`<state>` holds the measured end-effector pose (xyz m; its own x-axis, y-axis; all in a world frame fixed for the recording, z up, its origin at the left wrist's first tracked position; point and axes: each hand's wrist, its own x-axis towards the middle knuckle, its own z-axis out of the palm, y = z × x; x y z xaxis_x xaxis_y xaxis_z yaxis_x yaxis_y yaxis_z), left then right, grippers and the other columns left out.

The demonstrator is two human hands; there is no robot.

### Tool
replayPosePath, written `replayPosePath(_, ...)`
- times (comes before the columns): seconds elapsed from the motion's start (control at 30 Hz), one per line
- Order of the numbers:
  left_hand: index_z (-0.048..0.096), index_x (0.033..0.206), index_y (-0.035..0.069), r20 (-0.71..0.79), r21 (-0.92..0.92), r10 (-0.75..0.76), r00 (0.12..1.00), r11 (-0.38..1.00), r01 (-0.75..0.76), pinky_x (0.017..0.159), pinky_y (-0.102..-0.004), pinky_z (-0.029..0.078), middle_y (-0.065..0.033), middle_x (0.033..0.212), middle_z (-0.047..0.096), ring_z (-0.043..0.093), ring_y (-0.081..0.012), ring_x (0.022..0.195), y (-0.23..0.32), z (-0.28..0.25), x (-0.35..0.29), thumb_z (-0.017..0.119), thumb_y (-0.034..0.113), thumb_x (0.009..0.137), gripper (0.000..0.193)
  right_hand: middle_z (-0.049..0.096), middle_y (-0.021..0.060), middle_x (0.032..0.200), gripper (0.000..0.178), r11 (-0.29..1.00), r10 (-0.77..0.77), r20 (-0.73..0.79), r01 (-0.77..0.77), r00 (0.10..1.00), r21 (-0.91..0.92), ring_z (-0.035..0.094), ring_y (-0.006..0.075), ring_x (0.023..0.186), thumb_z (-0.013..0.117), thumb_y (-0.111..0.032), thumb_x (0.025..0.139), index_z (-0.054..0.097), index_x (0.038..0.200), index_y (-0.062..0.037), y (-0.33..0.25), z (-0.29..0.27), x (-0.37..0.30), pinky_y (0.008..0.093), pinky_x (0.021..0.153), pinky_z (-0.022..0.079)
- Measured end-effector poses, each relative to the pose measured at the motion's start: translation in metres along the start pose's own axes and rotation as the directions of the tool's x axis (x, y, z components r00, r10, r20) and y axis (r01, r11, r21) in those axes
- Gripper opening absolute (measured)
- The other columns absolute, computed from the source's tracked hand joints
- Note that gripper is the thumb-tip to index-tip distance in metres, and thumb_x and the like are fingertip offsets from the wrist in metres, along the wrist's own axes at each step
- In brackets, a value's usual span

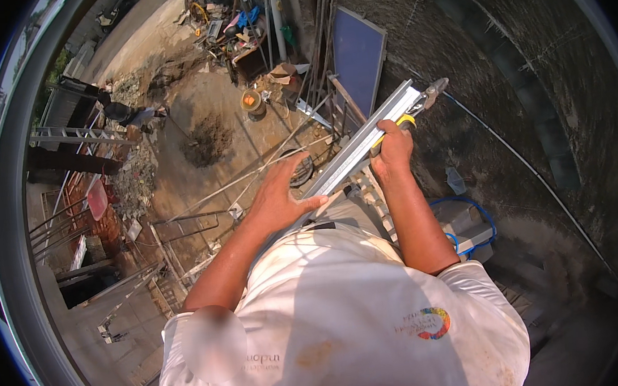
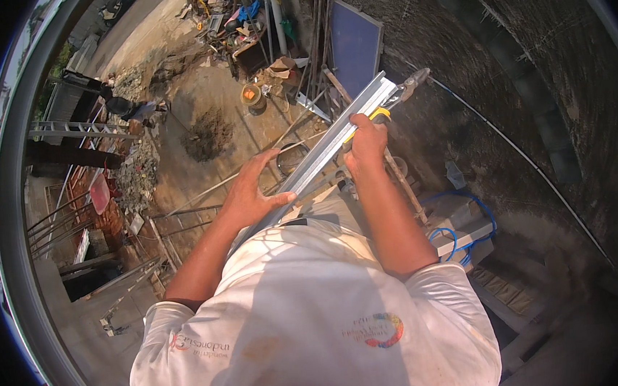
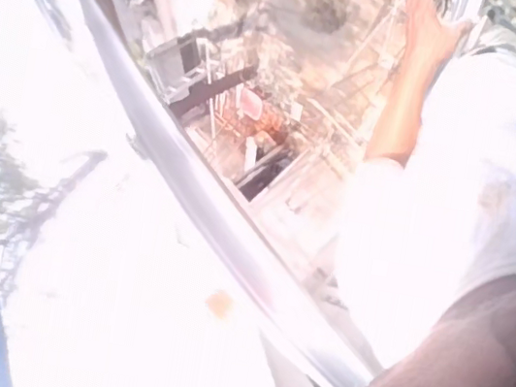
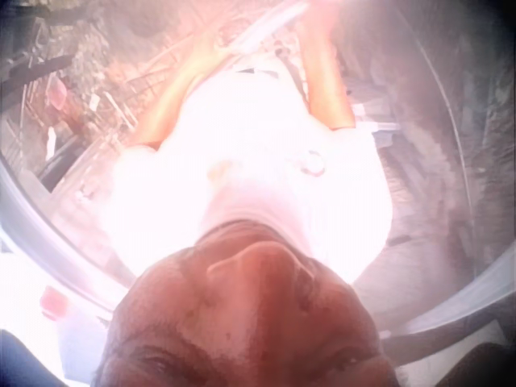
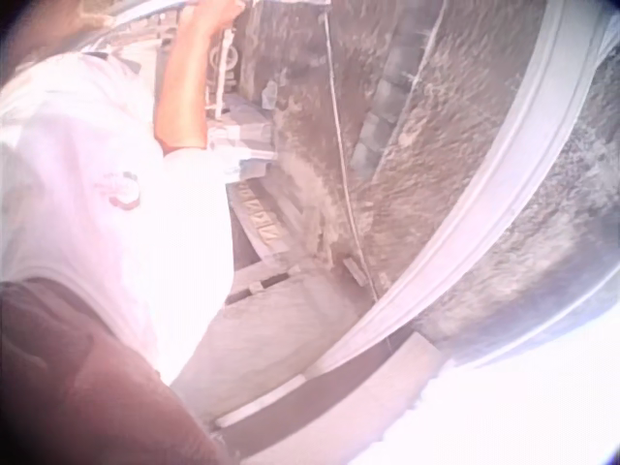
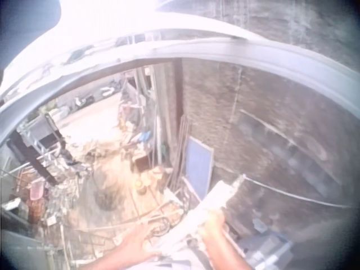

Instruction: The person measures and fits curved metal frame sections onto a roof structure using a tape measure and metal shears. They repeatedly measure spans, cut pieces to length, and place them into position on the curved frame.

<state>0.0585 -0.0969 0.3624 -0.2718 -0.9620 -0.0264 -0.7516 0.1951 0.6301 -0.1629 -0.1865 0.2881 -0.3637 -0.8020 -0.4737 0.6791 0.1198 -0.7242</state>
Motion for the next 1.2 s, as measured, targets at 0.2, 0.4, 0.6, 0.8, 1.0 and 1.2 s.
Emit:
replayPosePath(0.2,0.06,0.119,0.005,0.389,-0.272,-0.2,0.899,0.908,0.32,0.085,-0.0424,0.047,-0.0209,0.105,0.066,0.064,-0.0311,0.093,-0.042,0.057,0.011,0.063,0.045,0.087,0.052,0.059,0.0108,0.088,0.025,0.992,-0.023,0.145,0.041,0.989,-0.122,0.062,0.023,0.077,0.062,-0.003,0.079,0.054,0.102,0.0042,0.007,0.009,-0.007,0.0355,0.068,0.051)
replayPosePath(0.4,0.065,0.113,0.006,0.275,-0.119,-0.296,0.915,0.934,0.338,0.085,-0.0399,0.047,-0.02,0.099,0.068,0.064,-0.0287,0.093,-0.095,0.005,0.044,0.069,0.046,0.081,0.052,0.061,0.0136,0.103,0.048,0.948,0.064,0.407,0.071,0.911,-0.309,0.064,0.0244,0.091,0.058,-0.005,0.08,0.043,0.125,-0.0011,0.008,-0.045,-0.013,0.0372,0.081,0.053)
replayPosePath(0.6,0.068,0.113,0.009,0.083,-0.024,-0.387,0.918,0.921,0.39,0.084,-0.0386,0.047,-0.0187,0.101,0.068,0.065,-0.0292,0.093,-0.09,-0.057,0.058,0.072,0.048,0.077,0.053,0.056,0.0113,0.112,0.065,0.638,0.385,0.503,0.171,0.774,-0.751,0.058,0.021,0.1,0.051,-0.001,0.07,0.037,0.133,0.0021,0.007,-0.112,-0.023,0.0324,0.089,0.045)
replayPosePath(0.8,0.069,0.113,0.011,0.251,0.059,-0.403,0.88,0.914,0.402,0.089,-0.0381,0.045,-0.02,0.109,0.065,0.061,-0.0303,0.104,-0.077,-0.084,0.069,0.07,0.051,0.076,0.054,0.056,0.0107,0.106,0.068,0.297,0.492,0.508,0.412,0.707,-0.862,0.054,0.0208,0.101,0.056,-0.006,0.068,0.038,0.134,-0.0069,0.0,-0.066,-0.047,0.0305,0.089,0.041)
replayPosePath(1.0,0.068,0.11,0.002,0.2,0.113,-0.444,0.873,0.896,0.43,0.092,-0.0376,0.044,-0.0207,0.113,0.063,0.06,-0.0303,0.108,-0.062,-0.089,0.072,0.073,0.051,0.072,0.062,0.056,0.0208,0.118,0.07,0.329,0.538,0.543,0.433,0.644,-0.839,0.054,0.033,0.113,0.058,-0.012,0.069,0.036,0.135,-0.0101,0.011,-0.061,-0.028,0.0364,0.098,0.039)
replayPosePath(1.2,0.067,0.109,0.0,0.219,0.067,-0.46,0.86,0.887,0.457,0.09,-0.0375,0.044,-0.0221,0.111,0.063,0.06,-0.0308,0.106,-0.077,-0.082,0.073,0.073,0.051,0.071,0.064,0.057,0.021,0.117,0.069,0.296,0.561,0.533,0.448,0.634,-0.844,0.055,0.0338,0.112,0.058,-0.014,0.07,0.036,0.135,-0.0103,0.003,-0.042,-0.037,0.0375,0.097,0.04)
